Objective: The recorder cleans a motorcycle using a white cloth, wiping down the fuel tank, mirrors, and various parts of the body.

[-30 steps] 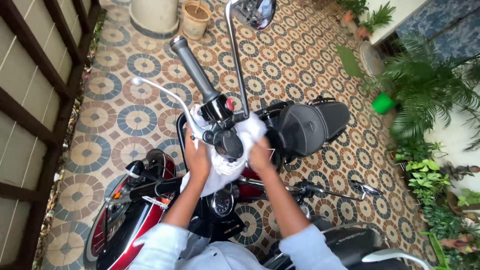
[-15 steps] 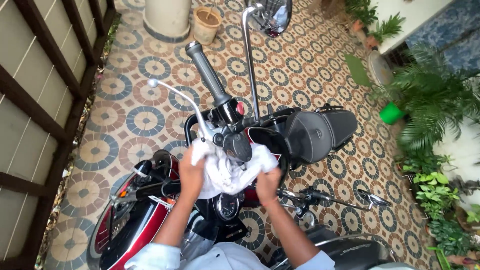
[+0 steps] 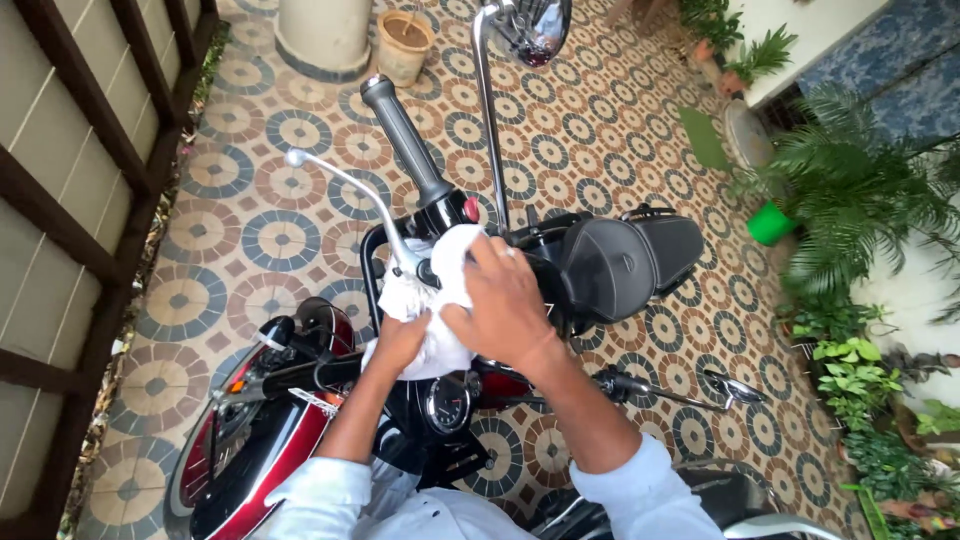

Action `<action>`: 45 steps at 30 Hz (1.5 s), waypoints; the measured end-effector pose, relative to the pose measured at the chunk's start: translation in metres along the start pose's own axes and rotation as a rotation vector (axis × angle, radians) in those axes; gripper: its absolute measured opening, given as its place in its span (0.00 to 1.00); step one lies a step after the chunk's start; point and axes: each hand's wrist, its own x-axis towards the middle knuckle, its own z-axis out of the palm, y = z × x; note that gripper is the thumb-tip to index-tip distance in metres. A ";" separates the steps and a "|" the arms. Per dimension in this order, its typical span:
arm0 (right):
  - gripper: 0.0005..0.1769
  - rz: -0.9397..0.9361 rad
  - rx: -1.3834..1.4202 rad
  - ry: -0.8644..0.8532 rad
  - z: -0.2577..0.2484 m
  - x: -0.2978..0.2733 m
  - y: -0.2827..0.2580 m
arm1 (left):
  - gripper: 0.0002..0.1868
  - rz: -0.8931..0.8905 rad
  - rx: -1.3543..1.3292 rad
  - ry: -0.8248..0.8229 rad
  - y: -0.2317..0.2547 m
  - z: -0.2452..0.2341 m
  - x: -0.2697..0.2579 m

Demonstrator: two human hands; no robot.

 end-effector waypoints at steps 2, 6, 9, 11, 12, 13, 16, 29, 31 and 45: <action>0.20 0.032 -0.138 -0.073 0.002 0.016 -0.009 | 0.35 0.212 -0.083 -0.067 0.044 0.016 -0.004; 0.20 0.158 -0.269 -0.220 0.011 0.031 -0.026 | 0.33 0.183 -0.095 -0.079 0.035 0.014 -0.009; 0.21 0.198 -0.329 -0.245 0.016 0.024 -0.025 | 0.32 0.164 -0.085 -0.037 0.035 0.014 -0.012; 0.22 0.216 -0.189 -0.111 0.020 0.012 -0.023 | 0.34 0.243 -0.070 0.001 0.039 0.017 -0.021; 0.22 0.215 -0.186 -0.109 0.026 0.005 -0.020 | 0.34 0.245 -0.065 0.002 0.030 0.011 -0.024; 0.24 0.256 -0.091 -0.021 0.030 -0.002 -0.016 | 0.32 0.248 -0.016 0.020 0.023 0.007 -0.026; 0.27 0.313 0.058 0.111 0.033 -0.018 -0.013 | 0.28 0.210 0.061 0.077 0.009 -0.006 -0.040; 0.19 0.545 0.826 0.436 0.150 -0.158 0.090 | 0.21 0.454 0.237 0.262 0.038 -0.049 -0.105; 0.19 0.489 0.853 0.569 0.144 -0.162 0.099 | 0.20 0.579 0.515 0.258 -0.002 -0.083 -0.103; 0.16 0.495 0.776 0.324 0.061 0.032 0.099 | 0.16 0.469 0.386 0.010 0.106 0.088 -0.140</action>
